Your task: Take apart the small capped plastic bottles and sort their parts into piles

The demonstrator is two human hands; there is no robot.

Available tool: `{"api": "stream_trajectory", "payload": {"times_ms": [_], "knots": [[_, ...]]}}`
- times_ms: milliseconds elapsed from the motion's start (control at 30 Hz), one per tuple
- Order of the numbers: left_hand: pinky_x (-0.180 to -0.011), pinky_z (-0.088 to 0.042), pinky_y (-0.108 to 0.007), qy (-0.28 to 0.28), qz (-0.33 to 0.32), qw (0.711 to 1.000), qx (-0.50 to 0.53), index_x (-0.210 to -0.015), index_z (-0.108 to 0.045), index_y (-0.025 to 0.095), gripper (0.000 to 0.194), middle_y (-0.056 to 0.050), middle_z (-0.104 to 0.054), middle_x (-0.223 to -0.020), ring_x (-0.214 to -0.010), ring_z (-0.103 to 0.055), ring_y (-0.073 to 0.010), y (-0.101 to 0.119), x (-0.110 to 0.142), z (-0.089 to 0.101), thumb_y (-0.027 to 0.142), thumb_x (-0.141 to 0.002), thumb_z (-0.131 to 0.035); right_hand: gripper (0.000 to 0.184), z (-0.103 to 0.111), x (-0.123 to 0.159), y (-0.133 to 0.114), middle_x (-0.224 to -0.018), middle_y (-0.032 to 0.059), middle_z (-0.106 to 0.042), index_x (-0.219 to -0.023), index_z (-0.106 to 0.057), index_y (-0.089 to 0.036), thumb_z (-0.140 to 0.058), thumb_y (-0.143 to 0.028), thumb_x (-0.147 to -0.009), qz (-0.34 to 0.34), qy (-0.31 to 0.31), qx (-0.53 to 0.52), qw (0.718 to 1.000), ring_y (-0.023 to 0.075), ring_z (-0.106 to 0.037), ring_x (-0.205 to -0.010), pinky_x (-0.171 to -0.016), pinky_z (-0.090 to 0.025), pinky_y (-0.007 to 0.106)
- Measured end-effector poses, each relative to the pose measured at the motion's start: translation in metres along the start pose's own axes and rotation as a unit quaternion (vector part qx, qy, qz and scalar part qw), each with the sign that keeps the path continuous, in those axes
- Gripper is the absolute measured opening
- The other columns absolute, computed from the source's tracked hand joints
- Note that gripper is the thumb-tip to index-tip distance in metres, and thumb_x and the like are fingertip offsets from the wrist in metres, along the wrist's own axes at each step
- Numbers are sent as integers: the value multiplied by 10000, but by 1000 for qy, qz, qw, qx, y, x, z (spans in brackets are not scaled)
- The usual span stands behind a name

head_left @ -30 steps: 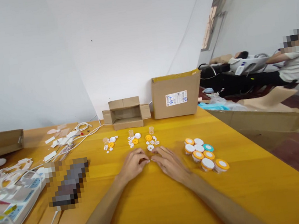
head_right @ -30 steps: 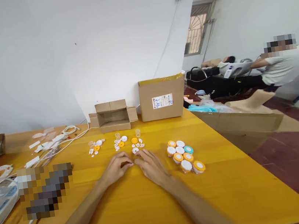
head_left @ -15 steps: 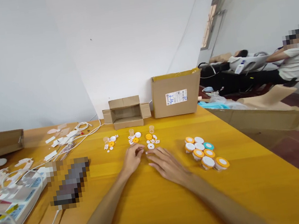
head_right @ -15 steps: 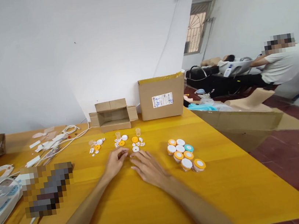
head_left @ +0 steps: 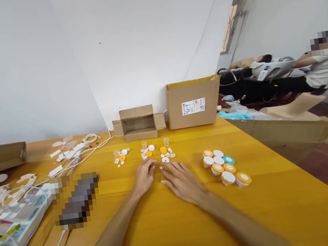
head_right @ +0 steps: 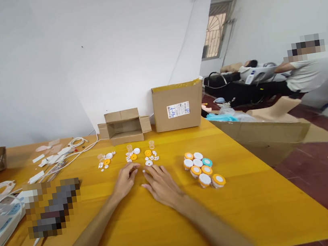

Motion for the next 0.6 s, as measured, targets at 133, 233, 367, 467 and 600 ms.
{"api": "stream_trajectory", "payload": {"times_ms": [133,233,367,467,600], "knots": [[-953,-495,-367,-25,-47,997,-64,-968,-660,212,261,-59,-679,-1018,-1020,-621,-212,8,4,-5,50,-859,-486,258,-2,2,10,-1303,153,-598,-1140,-652,-192,-488,-326,-993,-30,20,17,999,295,-565,-1086,-855,-475,435],[-938,-502,-356,-52,-76,991,-95,-955,-676,215,257,-63,-679,-1010,-999,-624,-207,16,9,-7,82,-899,-463,249,-2,2,16,-1313,149,-591,-1146,-644,-204,-489,-320,-991,-46,30,10,998,299,-560,-1107,-866,-471,437],[-967,-499,-358,-77,-100,985,-115,-1002,-696,225,282,-68,-690,-1078,-1042,-629,-205,24,16,-7,133,-942,-437,270,-4,3,21,-1282,163,-596,-1167,-629,-186,-473,-325,-996,-65,26,20,997,302,-557,-1111,-867,-476,440],[-992,-496,-383,-80,-104,984,-122,-1058,-697,240,254,-66,-687,-1141,-1080,-623,-218,27,19,-8,198,-951,-470,284,-4,4,24,-1285,153,-592,-1198,-618,-203,-456,-329,-1002,-71,30,10,997,293,-554,-1120,-883,-477,435],[-1052,-467,-425,-78,-108,982,-135,-1143,-663,240,270,-76,-670,-1211,-1156,-598,-237,27,20,-15,227,-961,-464,304,-2,7,31,-1278,126,-602,-1235,-600,-239,-400,-297,-1014,-81,59,-20,995,272,-564,-1120,-882,-498,420]]}}
Point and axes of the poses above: each hand's wrist, its own x-axis away from the middle knuckle, its own z-axis out of the back of the hand, y = z × x, the point moved 7 cm from there along -x, towards the middle knuckle
